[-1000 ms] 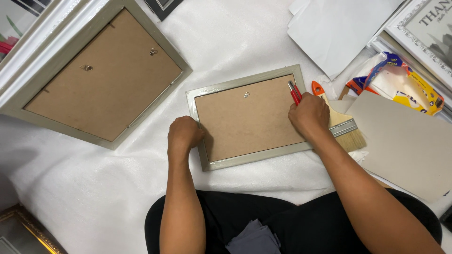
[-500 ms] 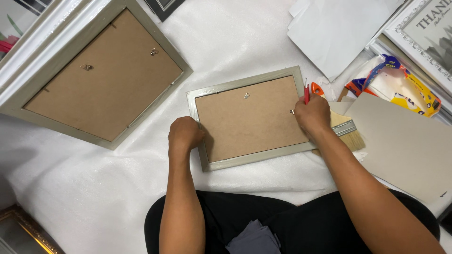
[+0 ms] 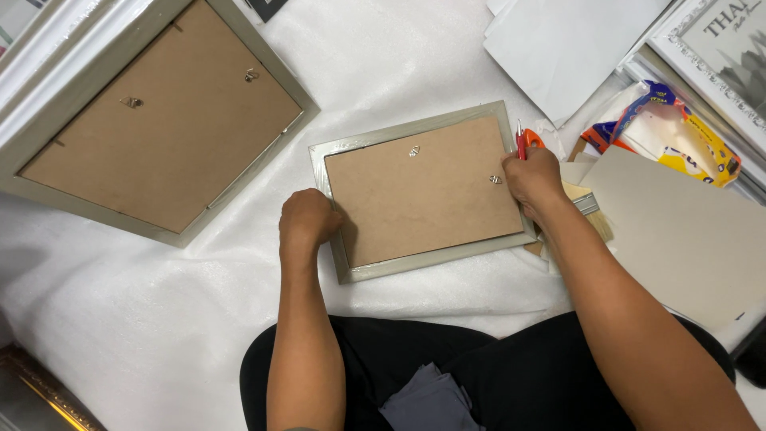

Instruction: Cleaning, cutting, and assembling a picture frame

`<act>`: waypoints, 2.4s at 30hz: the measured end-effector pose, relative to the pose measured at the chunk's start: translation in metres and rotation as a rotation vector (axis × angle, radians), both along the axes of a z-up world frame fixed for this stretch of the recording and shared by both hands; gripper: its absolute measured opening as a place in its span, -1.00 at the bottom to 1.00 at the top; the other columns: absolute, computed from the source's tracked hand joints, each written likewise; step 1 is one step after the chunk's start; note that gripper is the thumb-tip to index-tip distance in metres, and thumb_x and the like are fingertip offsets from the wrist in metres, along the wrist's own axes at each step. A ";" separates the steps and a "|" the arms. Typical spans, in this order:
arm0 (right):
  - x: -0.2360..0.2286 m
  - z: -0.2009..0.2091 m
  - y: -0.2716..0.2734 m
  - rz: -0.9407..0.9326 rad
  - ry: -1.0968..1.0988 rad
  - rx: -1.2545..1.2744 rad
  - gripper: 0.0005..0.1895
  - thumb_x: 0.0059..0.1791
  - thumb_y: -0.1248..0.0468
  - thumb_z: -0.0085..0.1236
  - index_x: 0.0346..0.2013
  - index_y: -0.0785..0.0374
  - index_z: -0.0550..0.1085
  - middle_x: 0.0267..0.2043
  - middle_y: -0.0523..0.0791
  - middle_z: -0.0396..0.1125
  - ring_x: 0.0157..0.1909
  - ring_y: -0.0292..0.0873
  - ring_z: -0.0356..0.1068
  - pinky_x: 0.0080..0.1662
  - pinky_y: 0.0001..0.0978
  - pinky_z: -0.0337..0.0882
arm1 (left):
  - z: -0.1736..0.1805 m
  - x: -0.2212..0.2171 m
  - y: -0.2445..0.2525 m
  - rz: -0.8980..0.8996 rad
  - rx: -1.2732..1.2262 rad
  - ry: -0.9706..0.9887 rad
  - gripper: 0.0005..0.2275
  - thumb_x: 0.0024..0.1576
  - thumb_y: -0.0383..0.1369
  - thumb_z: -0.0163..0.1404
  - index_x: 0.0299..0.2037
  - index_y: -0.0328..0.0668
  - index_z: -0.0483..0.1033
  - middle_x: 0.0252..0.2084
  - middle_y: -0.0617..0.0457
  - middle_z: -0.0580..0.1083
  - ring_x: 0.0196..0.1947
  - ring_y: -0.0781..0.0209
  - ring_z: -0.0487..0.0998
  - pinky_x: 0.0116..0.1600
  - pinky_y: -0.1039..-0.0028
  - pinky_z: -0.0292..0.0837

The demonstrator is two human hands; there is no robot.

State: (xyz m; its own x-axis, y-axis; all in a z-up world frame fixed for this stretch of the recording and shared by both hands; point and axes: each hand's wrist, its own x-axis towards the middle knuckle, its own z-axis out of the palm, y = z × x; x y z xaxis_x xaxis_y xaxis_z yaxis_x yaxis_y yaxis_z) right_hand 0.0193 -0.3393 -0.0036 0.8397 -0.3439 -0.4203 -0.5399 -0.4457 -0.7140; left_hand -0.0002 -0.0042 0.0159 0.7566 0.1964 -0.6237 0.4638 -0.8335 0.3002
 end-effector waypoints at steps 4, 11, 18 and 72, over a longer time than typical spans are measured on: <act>0.001 0.008 0.000 0.029 -0.017 0.030 -0.57 -0.04 0.25 0.03 -0.01 0.57 0.45 -0.22 0.09 0.34 -0.07 0.07 0.43 -0.13 -0.11 0.42 | 0.001 -0.002 0.000 -0.001 -0.005 -0.010 -0.74 -0.05 -0.58 0.10 -0.16 -0.64 0.60 -0.29 -0.47 0.56 -0.15 -0.44 0.62 -0.14 0.01 0.60; 0.008 0.036 -0.005 0.055 -0.008 0.128 -0.61 -0.01 0.19 0.21 -0.02 0.45 0.48 -0.36 -0.05 0.32 -0.36 -0.14 0.43 -0.39 -0.39 0.41 | 0.000 0.000 0.003 -0.019 -0.009 0.010 -0.73 -0.02 -0.48 0.11 -0.17 -0.60 0.61 -0.30 -0.43 0.57 -0.17 -0.40 0.63 -0.15 0.05 0.60; 0.010 0.116 -0.017 0.028 -0.084 0.140 -0.82 0.11 0.25 0.16 -0.10 0.32 0.52 -0.29 0.00 0.43 -0.36 -0.18 0.42 -0.29 -0.44 0.42 | 0.024 0.004 0.003 0.075 0.141 -0.005 -0.52 0.19 0.03 0.06 -0.32 -0.37 0.64 -0.35 -0.13 0.59 -0.35 -0.07 0.59 -0.13 0.22 0.48; 0.007 0.130 -0.023 -0.046 -0.475 0.125 -0.77 0.06 0.27 -0.01 -0.01 0.29 0.38 -0.18 -0.08 0.35 -0.18 -0.23 0.34 -0.10 -0.34 0.43 | 0.065 -0.009 -0.082 -0.107 0.064 -0.180 -0.49 0.16 -0.14 0.10 0.24 -0.25 0.33 0.03 -0.11 0.55 -0.04 -0.06 0.61 0.06 0.17 0.51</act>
State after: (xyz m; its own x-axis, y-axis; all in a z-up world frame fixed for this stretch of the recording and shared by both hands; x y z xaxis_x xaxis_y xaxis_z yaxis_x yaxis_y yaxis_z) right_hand 0.0261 -0.3626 0.1260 0.9335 -0.3568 -0.0347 -0.1586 -0.3243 -0.9326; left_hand -0.0090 -0.0859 0.0806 0.8733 0.1440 -0.4655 0.3153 -0.8953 0.3147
